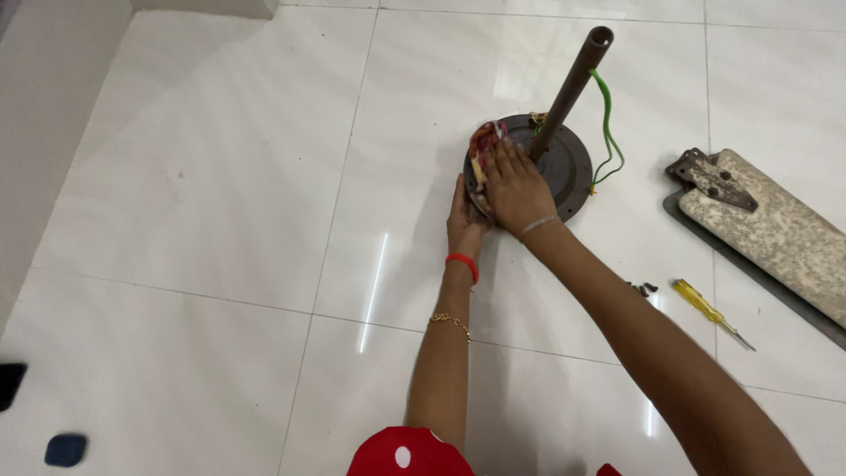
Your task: The person uses a screwdriver to remove screws from a ceiling fan motor housing, then wipes the motor with a cloth. The person handles the motor, screws, and fan blades during the process.
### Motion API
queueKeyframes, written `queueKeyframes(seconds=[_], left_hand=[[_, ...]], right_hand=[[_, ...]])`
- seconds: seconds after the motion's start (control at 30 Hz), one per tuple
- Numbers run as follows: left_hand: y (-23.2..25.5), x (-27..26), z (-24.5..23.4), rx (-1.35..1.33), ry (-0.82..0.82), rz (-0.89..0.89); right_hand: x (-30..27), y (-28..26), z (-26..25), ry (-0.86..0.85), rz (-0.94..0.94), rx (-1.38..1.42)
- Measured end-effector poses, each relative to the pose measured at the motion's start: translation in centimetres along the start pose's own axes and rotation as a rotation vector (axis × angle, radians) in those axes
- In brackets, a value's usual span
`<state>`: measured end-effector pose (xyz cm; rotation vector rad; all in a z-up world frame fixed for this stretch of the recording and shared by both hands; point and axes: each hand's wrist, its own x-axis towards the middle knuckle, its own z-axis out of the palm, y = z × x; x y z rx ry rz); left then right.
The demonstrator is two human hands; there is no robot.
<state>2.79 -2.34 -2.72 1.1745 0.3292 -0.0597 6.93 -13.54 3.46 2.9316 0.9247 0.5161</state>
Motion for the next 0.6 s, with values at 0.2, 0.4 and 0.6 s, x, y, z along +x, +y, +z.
queueKeyframes(seconds=[0.2, 0.4, 0.6], left_hand=[[0.0, -0.2, -2.3, -0.199, 0.028, -0.075], [2.2, 0.6, -1.6, -0.17, 0.149, -0.17], [2.1, -0.3, -0.1, -0.178, 0.194, -0.239]], right_hand=[[1.6, -1.3, 0.6, 0.046, 0.078, 0.255], [-7.0, -2.5, -3.1, 0.102, -0.084, 0.212], [-2.0, -1.0, -2.9, 0.143, -0.138, 0.116]])
